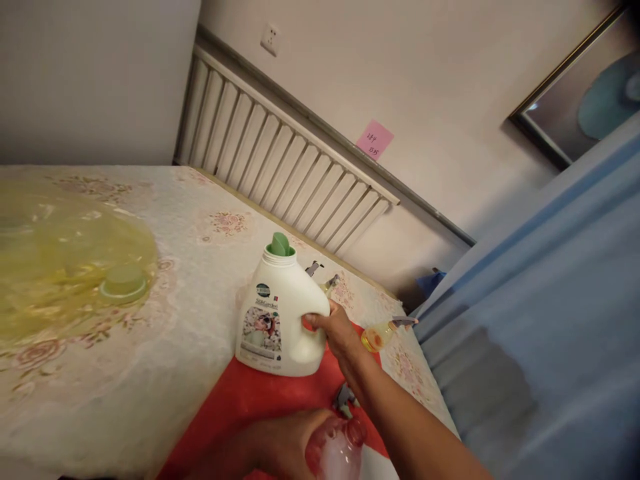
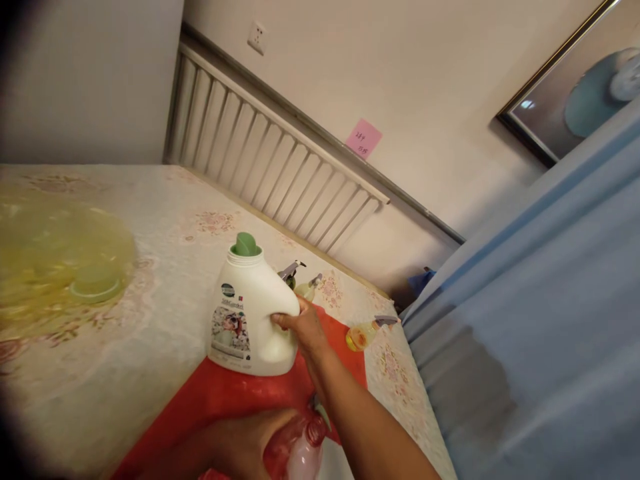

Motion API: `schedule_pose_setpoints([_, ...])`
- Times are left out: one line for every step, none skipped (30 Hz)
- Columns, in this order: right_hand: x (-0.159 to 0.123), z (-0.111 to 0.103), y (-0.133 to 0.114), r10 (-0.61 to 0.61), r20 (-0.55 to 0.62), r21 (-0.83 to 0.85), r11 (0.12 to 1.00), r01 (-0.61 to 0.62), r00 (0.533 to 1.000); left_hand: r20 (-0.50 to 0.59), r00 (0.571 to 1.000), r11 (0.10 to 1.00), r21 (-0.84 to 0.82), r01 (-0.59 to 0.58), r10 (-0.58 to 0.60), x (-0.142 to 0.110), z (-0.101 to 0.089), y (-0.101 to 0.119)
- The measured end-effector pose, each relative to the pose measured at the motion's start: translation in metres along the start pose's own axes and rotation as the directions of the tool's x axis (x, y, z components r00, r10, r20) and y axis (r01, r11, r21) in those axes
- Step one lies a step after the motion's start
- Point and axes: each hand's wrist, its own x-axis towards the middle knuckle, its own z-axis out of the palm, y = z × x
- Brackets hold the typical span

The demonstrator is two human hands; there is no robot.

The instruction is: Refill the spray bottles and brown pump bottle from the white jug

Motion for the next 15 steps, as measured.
schedule_pose_setpoints([0.001,-0.001,-0.004,-0.005,-0.008,-0.002,1.0,0.005,1.0,-0.006,1.0,1.0,-0.008,-0.01,0.01,-0.001,-0.001,0.002])
schedule_pose_setpoints([0.002,-0.004,-0.01,-0.012,-0.019,-0.006,1.0,0.012,1.0,-0.012,1.0,1.0,-0.02,-0.018,0.018,-0.001,-0.001,0.002])
schedule_pose_setpoints([0.003,-0.008,-0.016,-0.02,-0.033,-0.012,1.0,0.02,0.999,-0.011,1.0,0.999,-0.03,-0.019,0.019,-0.001,-0.002,0.002])
schedule_pose_setpoints([0.004,-0.013,-0.022,-0.03,-0.05,-0.02,0.999,0.029,0.998,-0.016,1.0,0.999,-0.038,-0.024,0.023,-0.001,-0.002,0.0])
schedule_pose_setpoints([0.004,-0.019,-0.029,-0.04,-0.068,-0.029,0.999,0.038,0.997,-0.025,0.999,0.999,-0.042,-0.033,0.032,0.0,-0.002,-0.002])
schedule_pose_setpoints([0.004,-0.027,-0.036,-0.049,-0.087,-0.04,0.998,0.046,0.995,-0.04,0.998,0.998,-0.041,-0.043,0.042,0.001,-0.002,-0.005])
schedule_pose_setpoints([0.003,-0.035,-0.044,-0.059,-0.107,-0.051,0.997,0.054,0.992,-0.064,0.997,0.998,-0.036,-0.055,0.052,0.002,-0.002,-0.007])
schedule_pose_setpoints([0.001,-0.044,-0.051,-0.069,-0.126,-0.064,0.996,0.061,0.99,-0.095,0.994,0.998,-0.029,-0.063,0.06,0.003,-0.003,-0.01])
schedule_pose_setpoints([-0.002,-0.053,-0.059,-0.079,-0.145,-0.077,0.995,0.068,0.986,-0.124,0.991,0.998,-0.023,-0.064,0.06,0.004,-0.003,-0.013])
schedule_pose_setpoints([-0.006,-0.064,-0.067,-0.087,-0.161,-0.093,0.993,0.073,0.983,-0.15,0.987,0.998,-0.024,-0.06,0.056,0.004,-0.004,-0.016])
schedule_pose_setpoints([-0.011,-0.074,-0.074,-0.093,-0.175,-0.108,0.991,0.075,0.98,-0.169,0.984,0.998,-0.028,-0.055,0.049,0.005,-0.004,-0.018])
schedule_pose_setpoints([-0.017,-0.084,-0.081,-0.099,-0.19,-0.124,0.989,0.076,0.977,-0.188,0.981,0.998,-0.033,-0.051,0.044,0.006,-0.005,-0.02])
schedule_pose_setpoints([-0.024,-0.095,-0.087,-0.102,-0.202,-0.14,0.987,0.074,0.974,-0.208,0.977,0.998,-0.035,-0.047,0.039,0.006,-0.006,-0.023])
schedule_pose_setpoints([-0.031,-0.105,-0.093,-0.102,-0.215,-0.154,0.986,0.069,0.971,-0.226,0.974,0.999,-0.029,-0.04,0.033,0.007,-0.007,-0.025])
schedule_pose_setpoints([-0.039,-0.116,-0.098,-0.103,-0.231,-0.17,0.983,0.064,0.968,-0.241,0.97,0.999,-0.011,-0.031,0.028,0.008,-0.008,-0.026])
